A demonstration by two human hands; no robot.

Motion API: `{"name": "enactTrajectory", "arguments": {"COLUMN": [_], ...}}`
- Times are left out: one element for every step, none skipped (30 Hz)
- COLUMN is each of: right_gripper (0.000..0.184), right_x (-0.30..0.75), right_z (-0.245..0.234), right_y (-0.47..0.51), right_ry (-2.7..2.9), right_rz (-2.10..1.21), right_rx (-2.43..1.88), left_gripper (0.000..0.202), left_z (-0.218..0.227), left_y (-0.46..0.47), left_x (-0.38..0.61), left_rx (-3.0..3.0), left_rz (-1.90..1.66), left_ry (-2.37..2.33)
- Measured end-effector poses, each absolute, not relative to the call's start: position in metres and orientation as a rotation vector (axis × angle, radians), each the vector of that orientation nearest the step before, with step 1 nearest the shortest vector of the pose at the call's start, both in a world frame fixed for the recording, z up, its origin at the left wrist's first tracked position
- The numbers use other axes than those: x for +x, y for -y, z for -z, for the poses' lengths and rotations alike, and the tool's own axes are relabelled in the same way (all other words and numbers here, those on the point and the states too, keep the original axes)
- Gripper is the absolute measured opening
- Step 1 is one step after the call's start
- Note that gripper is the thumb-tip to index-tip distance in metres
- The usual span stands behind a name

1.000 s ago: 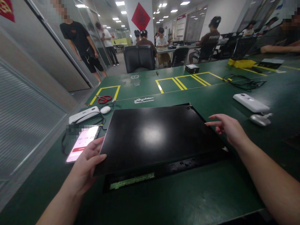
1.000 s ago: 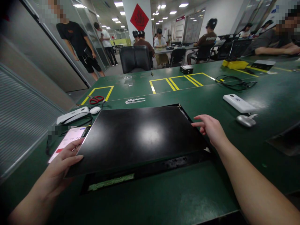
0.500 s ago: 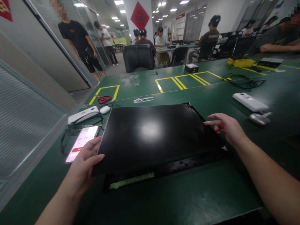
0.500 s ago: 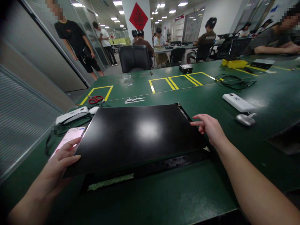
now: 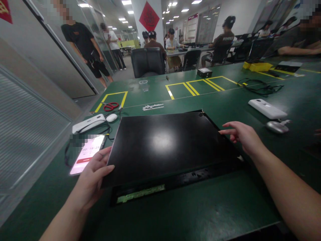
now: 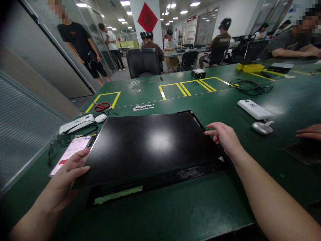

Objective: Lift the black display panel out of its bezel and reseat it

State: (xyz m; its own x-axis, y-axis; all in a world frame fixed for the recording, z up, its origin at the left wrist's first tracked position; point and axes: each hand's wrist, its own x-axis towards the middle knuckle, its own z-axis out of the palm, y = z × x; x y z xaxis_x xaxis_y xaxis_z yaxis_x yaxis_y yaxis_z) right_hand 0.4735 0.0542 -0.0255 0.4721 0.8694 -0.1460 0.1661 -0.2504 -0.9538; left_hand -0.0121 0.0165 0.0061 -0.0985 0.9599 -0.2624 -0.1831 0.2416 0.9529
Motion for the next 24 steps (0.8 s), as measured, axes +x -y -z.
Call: {"name": "enactTrajectory", "arguments": {"right_gripper": [0.02, 0.021, 0.022, 0.022, 0.022, 0.022, 0.023, 0.023, 0.023, 0.022, 0.022, 0.021, 0.021, 0.02, 0.019, 0.018, 0.017, 0.017, 0.017, 0.018, 0.018, 0.019, 0.02, 0.02], "right_x": [0.4742, 0.4749, 0.4756, 0.4762, 0.4768, 0.4772, 0.4774, 0.4776, 0.4776, 0.4776, 0.4775, 0.4774, 0.4772, 0.477, 0.4768, 0.4764, 0.4759, 0.4753, 0.4745, 0.4735, 0.4724, 0.4713, 0.4703, 0.4693], "right_z": [0.0259, 0.0263, 0.0267, 0.027, 0.0274, 0.0277, 0.0279, 0.0282, 0.0284, 0.0286, 0.0287, 0.0287, 0.0288, 0.0288, 0.0288, 0.0288, 0.0287, 0.0287, 0.0287, 0.0286, 0.0285, 0.0284, 0.0281, 0.0279], "right_y": [-0.0543, -0.0545, -0.0548, -0.055, -0.0553, -0.0555, -0.0557, -0.0559, -0.0561, -0.0563, -0.0565, -0.0567, -0.0569, -0.057, -0.0571, -0.057, -0.0567, -0.0563, -0.0557, -0.0549, -0.0541, -0.0533, -0.0525, -0.0518], "right_ry": [0.906, 0.916, 0.923, 0.928, 0.93, 0.93, 0.929, 0.926, 0.923, 0.918, 0.913, 0.91, 0.907, 0.905, 0.903, 0.904, 0.909, 0.915, 0.927, 0.944, 0.967, 0.993, 1.019, 1.039], "right_rz": [-0.871, -0.871, -0.871, -0.871, -0.868, -0.865, -0.861, -0.859, -0.86, -0.862, -0.863, -0.866, -0.864, -0.859, -0.853, -0.844, -0.836, -0.829, -0.82, -0.807, -0.788, -0.764, -0.74, -0.72], "right_rx": [-1.715, -1.718, -1.72, -1.719, -1.719, -1.72, -1.722, -1.726, -1.73, -1.734, -1.736, -1.737, -1.741, -1.748, -1.757, -1.766, -1.773, -1.778, -1.782, -1.787, -1.796, -1.809, -1.823, -1.835], "left_gripper": [0.075, 0.075, 0.076, 0.077, 0.078, 0.078, 0.079, 0.078, 0.078, 0.078, 0.077, 0.077, 0.076, 0.075, 0.074, 0.074, 0.073, 0.073, 0.073, 0.074, 0.073, 0.073, 0.072, 0.07], "left_z": [-0.0063, -0.0066, -0.0069, -0.0073, -0.0076, -0.0078, -0.0079, -0.0078, -0.0076, -0.0073, -0.0069, -0.0064, -0.0059, -0.0054, -0.0048, -0.0042, -0.0036, -0.003, -0.0025, -0.002, -0.0015, -0.0009, -0.0004, 0.0003], "left_y": [-0.0166, -0.0166, -0.0165, -0.0165, -0.0164, -0.0164, -0.0164, -0.0165, -0.0165, -0.0166, -0.0166, -0.0166, -0.0165, -0.0165, -0.0165, -0.0166, -0.0167, -0.0169, -0.0172, -0.0174, -0.0175, -0.0176, -0.0175, -0.0172], "left_x": [-0.0117, -0.0112, -0.0106, -0.0101, -0.0097, -0.0094, -0.0092, -0.0092, -0.0092, -0.0093, -0.0094, -0.0095, -0.0096, -0.0096, -0.0097, -0.0098, -0.0099, -0.0099, -0.01, -0.0099, -0.0095, -0.0089, -0.008, -0.0067], "left_rx": [0.835, 0.833, 0.829, 0.824, 0.819, 0.816, 0.814, 0.814, 0.813, 0.813, 0.812, 0.813, 0.815, 0.819, 0.823, 0.825, 0.826, 0.825, 0.824, 0.823, 0.824, 0.826, 0.828, 0.829], "left_rz": [-1.177, -1.175, -1.174, -1.168, -1.164, -1.162, -1.161, -1.16, -1.163, -1.167, -1.168, -1.166, -1.165, -1.165, -1.164, -1.162, -1.164, -1.163, -1.161, -1.161, -1.162, -1.161, -1.162, -1.168], "left_ry": [-1.28, -1.282, -1.285, -1.289, -1.291, -1.292, -1.291, -1.291, -1.29, -1.289, -1.286, -1.281, -1.275, -1.269, -1.263, -1.259, -1.257, -1.256, -1.255, -1.255, -1.256, -1.261, -1.268, -1.28]}}
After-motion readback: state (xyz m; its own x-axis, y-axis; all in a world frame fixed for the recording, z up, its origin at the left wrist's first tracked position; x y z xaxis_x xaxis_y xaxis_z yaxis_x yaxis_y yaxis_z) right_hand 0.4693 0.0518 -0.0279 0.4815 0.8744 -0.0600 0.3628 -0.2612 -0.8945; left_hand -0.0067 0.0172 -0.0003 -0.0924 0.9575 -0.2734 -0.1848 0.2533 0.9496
